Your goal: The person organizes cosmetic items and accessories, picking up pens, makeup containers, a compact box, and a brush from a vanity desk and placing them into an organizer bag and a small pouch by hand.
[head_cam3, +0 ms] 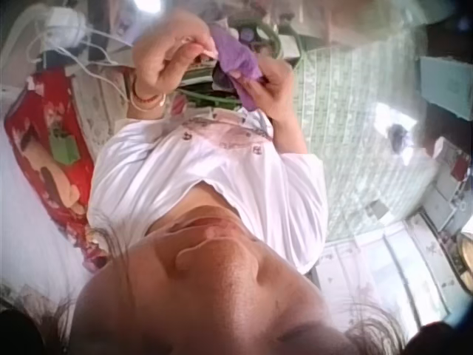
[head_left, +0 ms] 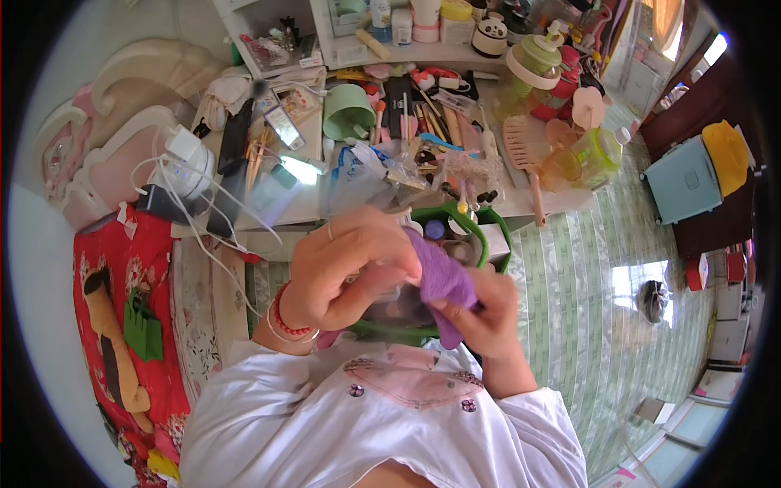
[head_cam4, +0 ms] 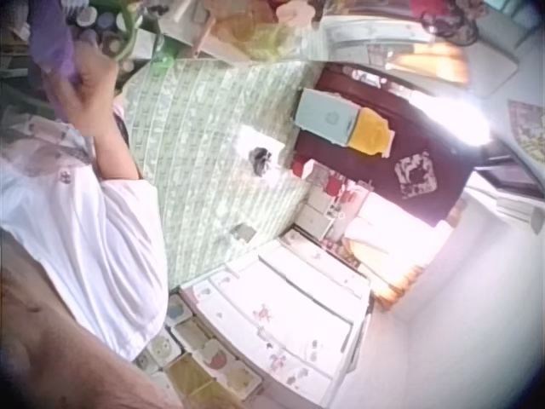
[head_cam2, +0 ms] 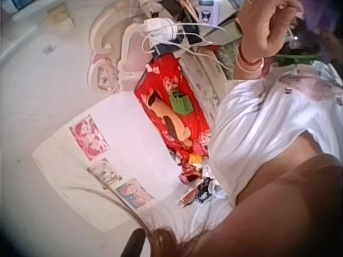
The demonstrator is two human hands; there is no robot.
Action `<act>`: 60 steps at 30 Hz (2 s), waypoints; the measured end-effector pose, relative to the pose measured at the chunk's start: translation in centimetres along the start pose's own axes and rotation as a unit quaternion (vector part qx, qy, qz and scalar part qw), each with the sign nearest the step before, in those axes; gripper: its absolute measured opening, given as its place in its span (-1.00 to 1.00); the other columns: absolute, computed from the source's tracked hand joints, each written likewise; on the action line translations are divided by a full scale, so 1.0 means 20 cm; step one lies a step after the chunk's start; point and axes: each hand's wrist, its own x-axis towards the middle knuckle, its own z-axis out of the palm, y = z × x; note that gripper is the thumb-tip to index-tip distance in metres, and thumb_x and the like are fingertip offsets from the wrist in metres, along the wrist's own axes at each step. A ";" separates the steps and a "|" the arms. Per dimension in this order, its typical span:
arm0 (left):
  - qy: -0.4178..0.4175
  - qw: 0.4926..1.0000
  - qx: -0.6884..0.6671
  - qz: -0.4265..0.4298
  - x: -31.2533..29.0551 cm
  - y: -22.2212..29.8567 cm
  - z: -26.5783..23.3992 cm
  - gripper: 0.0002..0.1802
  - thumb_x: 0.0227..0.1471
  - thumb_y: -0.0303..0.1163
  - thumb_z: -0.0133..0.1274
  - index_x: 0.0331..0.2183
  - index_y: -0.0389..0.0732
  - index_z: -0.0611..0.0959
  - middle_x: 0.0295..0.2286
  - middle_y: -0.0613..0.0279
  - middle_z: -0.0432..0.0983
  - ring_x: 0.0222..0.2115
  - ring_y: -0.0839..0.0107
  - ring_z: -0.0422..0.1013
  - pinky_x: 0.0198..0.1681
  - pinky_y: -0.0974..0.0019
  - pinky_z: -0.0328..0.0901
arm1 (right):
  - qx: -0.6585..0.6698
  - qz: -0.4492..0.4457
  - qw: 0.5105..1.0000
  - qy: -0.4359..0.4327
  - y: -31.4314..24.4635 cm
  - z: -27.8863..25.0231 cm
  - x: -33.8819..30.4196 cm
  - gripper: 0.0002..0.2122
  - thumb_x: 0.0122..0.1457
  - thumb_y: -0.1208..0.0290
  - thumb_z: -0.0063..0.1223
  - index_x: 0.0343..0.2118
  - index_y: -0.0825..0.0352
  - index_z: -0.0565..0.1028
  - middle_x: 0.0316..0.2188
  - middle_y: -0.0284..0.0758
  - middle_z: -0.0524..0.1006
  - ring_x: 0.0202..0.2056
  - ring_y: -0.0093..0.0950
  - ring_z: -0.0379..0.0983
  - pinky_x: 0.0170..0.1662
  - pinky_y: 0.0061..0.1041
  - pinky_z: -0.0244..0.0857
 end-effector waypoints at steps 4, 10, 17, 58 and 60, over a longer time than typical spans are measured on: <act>0.166 0.977 -0.122 -0.055 -0.05 0.04 -0.11 -0.88 -0.16 -0.46 -0.01 -0.56 -0.33 0.49 -0.60 0.19 0.39 -0.60 0.47 0.32 -0.57 0.49 0.20 | -0.090 0.010 0.995 -0.029 0.10 -0.07 -0.09 -0.94 -0.17 0.59 0.04 -0.57 0.44 0.45 -0.75 -0.46 0.35 -0.69 -0.75 0.19 -0.63 -0.73 0.07; 0.142 0.973 0.136 -0.122 0.06 0.00 -0.42 -0.89 -0.10 -0.51 -0.08 -0.51 -0.34 0.52 -0.65 0.26 0.39 -0.60 0.59 0.31 -0.55 0.59 0.18 | -0.031 0.138 0.984 0.106 0.19 -0.12 -0.23 -0.95 -0.14 0.58 0.03 -0.58 0.45 0.44 -0.74 -0.50 0.33 -0.67 -0.77 0.17 -0.63 -0.75 0.04; 0.134 0.883 0.398 -0.209 0.38 -0.65 -0.94 -0.82 -0.08 -0.46 -0.08 -0.37 -0.31 0.53 -0.42 0.15 0.47 -0.41 0.48 0.42 -0.38 0.52 0.25 | -0.023 0.115 0.977 0.179 0.20 -0.16 -0.19 -0.94 -0.08 0.57 0.00 -0.56 0.45 0.42 -0.74 -0.51 0.33 -0.68 -0.76 0.18 -0.64 -0.77 0.03; -0.255 0.785 0.328 -0.459 0.47 -1.44 0.12 -0.77 -0.20 -0.33 0.00 -0.61 -0.34 0.53 -0.71 0.17 0.45 -0.74 0.43 0.37 -0.59 0.44 0.31 | 0.021 0.142 0.969 0.202 0.24 -0.23 -0.20 -0.92 -0.07 0.55 0.01 -0.52 0.45 0.42 -0.70 -0.53 0.33 -0.63 -0.78 0.15 -0.60 -0.78 0.01; -0.200 0.828 0.274 -0.447 0.51 -1.33 0.07 -0.81 -0.19 -0.37 -0.02 -0.58 -0.34 0.53 -0.69 0.19 0.45 -0.73 0.48 0.37 -0.61 0.47 0.29 | 0.026 0.150 0.972 0.179 0.24 -0.27 -0.20 -0.87 -0.05 0.53 -0.01 -0.43 0.45 0.40 -0.65 -0.48 0.35 -0.61 -0.76 0.19 -0.58 -0.76 0.07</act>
